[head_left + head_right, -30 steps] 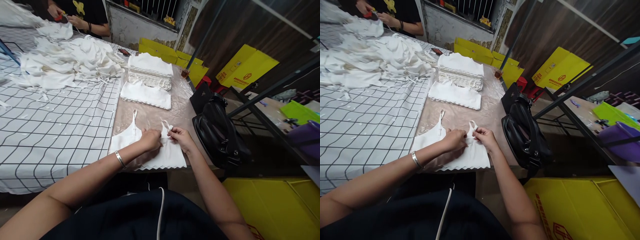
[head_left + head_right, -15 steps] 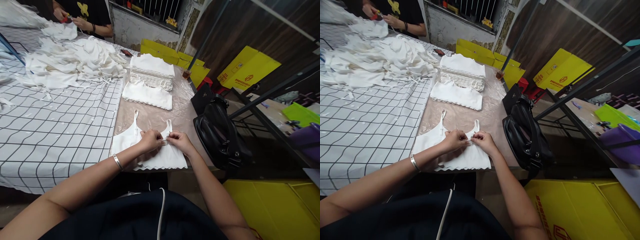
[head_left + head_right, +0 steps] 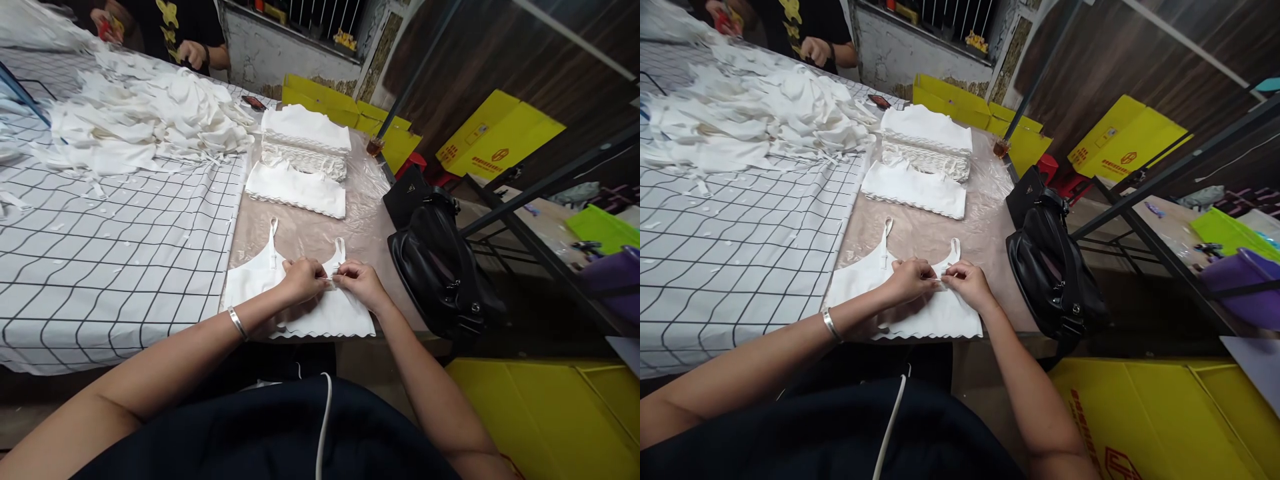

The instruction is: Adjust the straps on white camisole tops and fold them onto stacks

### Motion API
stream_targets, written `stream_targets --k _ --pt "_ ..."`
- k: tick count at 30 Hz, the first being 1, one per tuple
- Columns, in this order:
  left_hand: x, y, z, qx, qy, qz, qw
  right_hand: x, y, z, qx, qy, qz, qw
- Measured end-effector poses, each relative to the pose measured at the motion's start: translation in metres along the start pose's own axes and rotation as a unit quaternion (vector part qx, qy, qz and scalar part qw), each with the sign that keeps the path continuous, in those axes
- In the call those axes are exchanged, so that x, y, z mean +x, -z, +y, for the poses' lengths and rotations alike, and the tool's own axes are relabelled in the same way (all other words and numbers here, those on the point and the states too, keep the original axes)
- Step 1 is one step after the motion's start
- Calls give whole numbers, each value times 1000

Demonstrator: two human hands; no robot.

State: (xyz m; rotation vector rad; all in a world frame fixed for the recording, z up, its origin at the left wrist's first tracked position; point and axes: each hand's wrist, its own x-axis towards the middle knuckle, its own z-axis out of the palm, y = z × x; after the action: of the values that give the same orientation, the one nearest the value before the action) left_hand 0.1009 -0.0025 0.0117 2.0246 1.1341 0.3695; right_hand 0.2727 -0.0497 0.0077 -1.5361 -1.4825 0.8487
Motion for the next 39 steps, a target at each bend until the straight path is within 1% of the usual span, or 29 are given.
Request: stream_targets --k 5,9,12,18,24,27,29,30,32,34,36,38,39 --pt "-2 1 3 -10 0 -9 1000 -1 -4 -1 3 13 3 1000" --pt "-3 2 3 -22 7 -9 1000 -2 -2 2 1 23 10 1000" --pt "-2 1 1 -29 6 -3 1000 -2 1 5 -4 21 23 999" --pt "-3 1 0 -27 -4 -3 1000 -5 0 6 -7 17 15 1000" --pt "-4 3 4 -19 10 -12 1000 -7 -8 4 0 28 45 999" --pt "-2 2 5 -10 21 -18 1000 -8 -14 2 6 29 72 997" --pt "-1 -1 4 3 16 -15 1000 -8 -18 -1 19 8 74 997" --pt "-1 -3 3 13 7 -12 1000 -8 -19 -3 34 -17 62 997" --pt "-1 -6 2 34 -14 -8 999 -5 -21 -9 81 -85 26 993" --pt "-2 -9 2 48 -29 -8 998 2 -20 -17 148 -159 2 976" --pt "-3 -10 1 56 -33 -18 998 15 -17 -25 220 -214 15 952" --pt "-4 -10 0 61 -37 -27 997 34 -10 -32 278 -244 57 927" --pt "-3 -10 0 64 -41 -30 997 45 -6 -34 284 -250 80 922"
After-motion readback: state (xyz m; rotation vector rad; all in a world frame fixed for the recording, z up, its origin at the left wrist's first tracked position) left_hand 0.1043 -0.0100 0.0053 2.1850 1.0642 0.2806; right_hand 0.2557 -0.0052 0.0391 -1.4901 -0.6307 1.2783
